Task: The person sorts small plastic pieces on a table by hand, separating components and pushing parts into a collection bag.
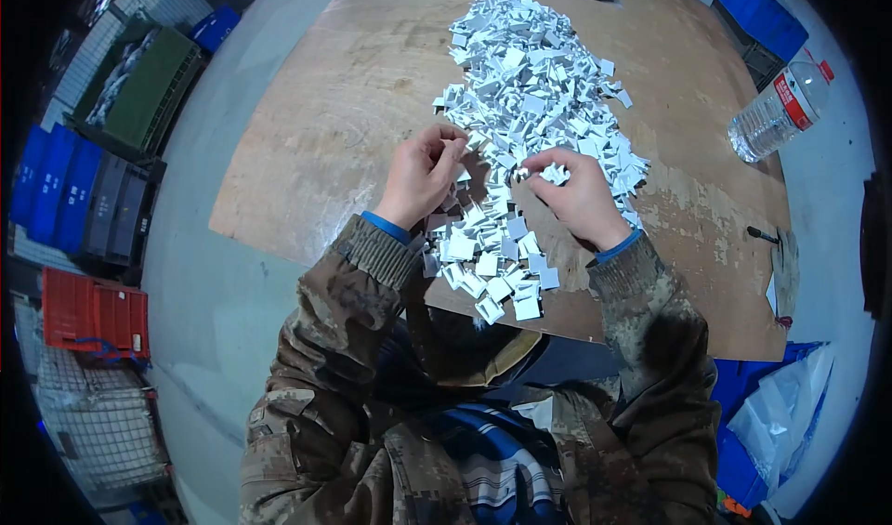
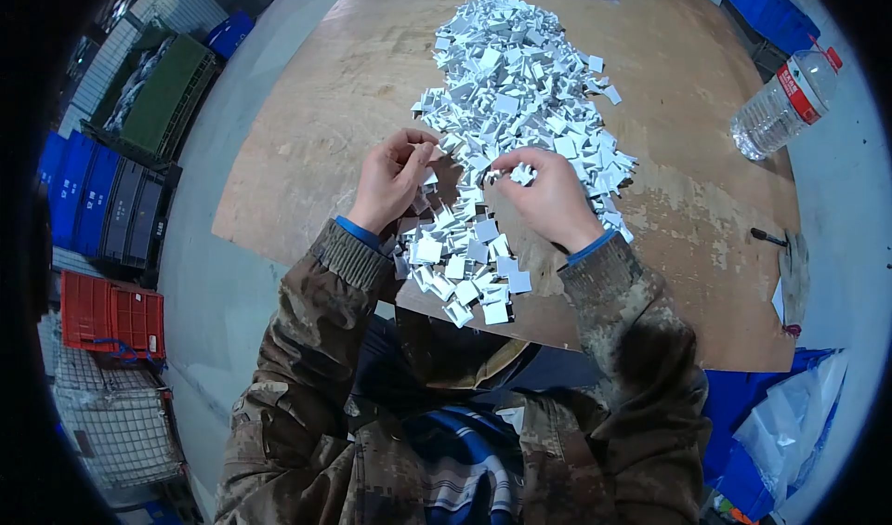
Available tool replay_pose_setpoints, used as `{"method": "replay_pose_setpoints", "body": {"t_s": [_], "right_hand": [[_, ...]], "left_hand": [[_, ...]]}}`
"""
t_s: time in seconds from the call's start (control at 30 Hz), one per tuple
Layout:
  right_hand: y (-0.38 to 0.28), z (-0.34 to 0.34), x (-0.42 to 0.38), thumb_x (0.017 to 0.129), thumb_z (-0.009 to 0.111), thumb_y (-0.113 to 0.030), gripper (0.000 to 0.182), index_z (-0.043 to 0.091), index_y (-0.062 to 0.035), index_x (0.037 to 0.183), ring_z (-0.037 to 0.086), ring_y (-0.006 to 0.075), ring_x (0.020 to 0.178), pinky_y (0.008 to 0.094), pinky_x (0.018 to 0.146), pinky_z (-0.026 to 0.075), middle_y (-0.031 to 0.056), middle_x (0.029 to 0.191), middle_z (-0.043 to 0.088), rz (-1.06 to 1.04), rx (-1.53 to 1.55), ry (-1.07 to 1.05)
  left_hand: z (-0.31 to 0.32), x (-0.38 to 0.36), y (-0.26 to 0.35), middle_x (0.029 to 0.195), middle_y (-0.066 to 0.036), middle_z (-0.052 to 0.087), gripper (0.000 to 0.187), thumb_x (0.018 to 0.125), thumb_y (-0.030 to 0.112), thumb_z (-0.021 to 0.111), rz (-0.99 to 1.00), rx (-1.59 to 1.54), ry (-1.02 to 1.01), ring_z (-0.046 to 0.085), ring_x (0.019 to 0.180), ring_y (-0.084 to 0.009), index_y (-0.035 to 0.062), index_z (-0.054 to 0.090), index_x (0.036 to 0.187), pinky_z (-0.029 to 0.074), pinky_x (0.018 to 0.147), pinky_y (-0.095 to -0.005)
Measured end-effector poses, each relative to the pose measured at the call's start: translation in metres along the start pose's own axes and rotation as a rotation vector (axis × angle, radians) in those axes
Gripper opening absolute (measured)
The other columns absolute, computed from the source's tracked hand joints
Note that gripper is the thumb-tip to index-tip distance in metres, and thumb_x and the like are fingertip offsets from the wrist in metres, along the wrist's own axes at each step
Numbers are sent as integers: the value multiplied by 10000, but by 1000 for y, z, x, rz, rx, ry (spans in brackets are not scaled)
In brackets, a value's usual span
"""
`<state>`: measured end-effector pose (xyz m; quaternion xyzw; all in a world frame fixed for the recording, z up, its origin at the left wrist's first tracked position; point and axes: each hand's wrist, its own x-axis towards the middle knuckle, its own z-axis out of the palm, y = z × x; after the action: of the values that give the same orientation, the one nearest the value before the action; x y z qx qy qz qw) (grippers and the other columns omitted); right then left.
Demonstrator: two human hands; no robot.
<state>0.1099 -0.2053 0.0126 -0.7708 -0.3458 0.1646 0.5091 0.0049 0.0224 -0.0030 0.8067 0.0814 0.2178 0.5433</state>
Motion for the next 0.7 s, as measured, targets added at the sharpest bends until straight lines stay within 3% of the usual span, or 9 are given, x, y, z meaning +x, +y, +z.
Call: {"method": "replay_pose_setpoints", "body": {"t_s": [0.17,0.3,0.5,0.63,0.7], "right_hand": [[10,9,0,835,710,-34,203,791,-20,1021,708,261,906,347,840,561,103,1030,769,-138,-313,139],[0,11,0,842,714,-47,184,776,-20,1014,704,276,892,364,825,561,114,1006,764,-172,-485,7],[-1,10,0,848,712,-52,157,755,-21,996,693,287,854,382,809,559,122,991,754,-103,-367,57],[10,14,-1,856,703,-51,115,731,-22,964,666,260,784,394,784,559,110,978,742,-197,-534,148],[5,9,-2,863,695,-49,107,728,-21,961,658,250,779,393,783,558,106,979,739,-137,-449,113]], "left_hand": [[3,-6,1,777,-51,678,147,946,46,678,17,-8,-142,605,634,-143,19,716,1086,492,584,-258],[10,-6,3,867,-43,667,246,909,-13,704,380,237,-244,568,682,-145,41,715,1149,494,646,-266],[4,-6,5,906,-55,658,301,880,-11,723,315,303,-319,595,730,-173,55,727,1173,499,665,-284],[4,-8,12,928,-62,635,268,877,19,736,86,277,-329,601,758,-178,51,740,1142,496,665,-289],[6,-7,12,921,-62,630,249,876,26,739,137,303,-335,598,753,-180,48,741,1124,492,661,-289]]}}
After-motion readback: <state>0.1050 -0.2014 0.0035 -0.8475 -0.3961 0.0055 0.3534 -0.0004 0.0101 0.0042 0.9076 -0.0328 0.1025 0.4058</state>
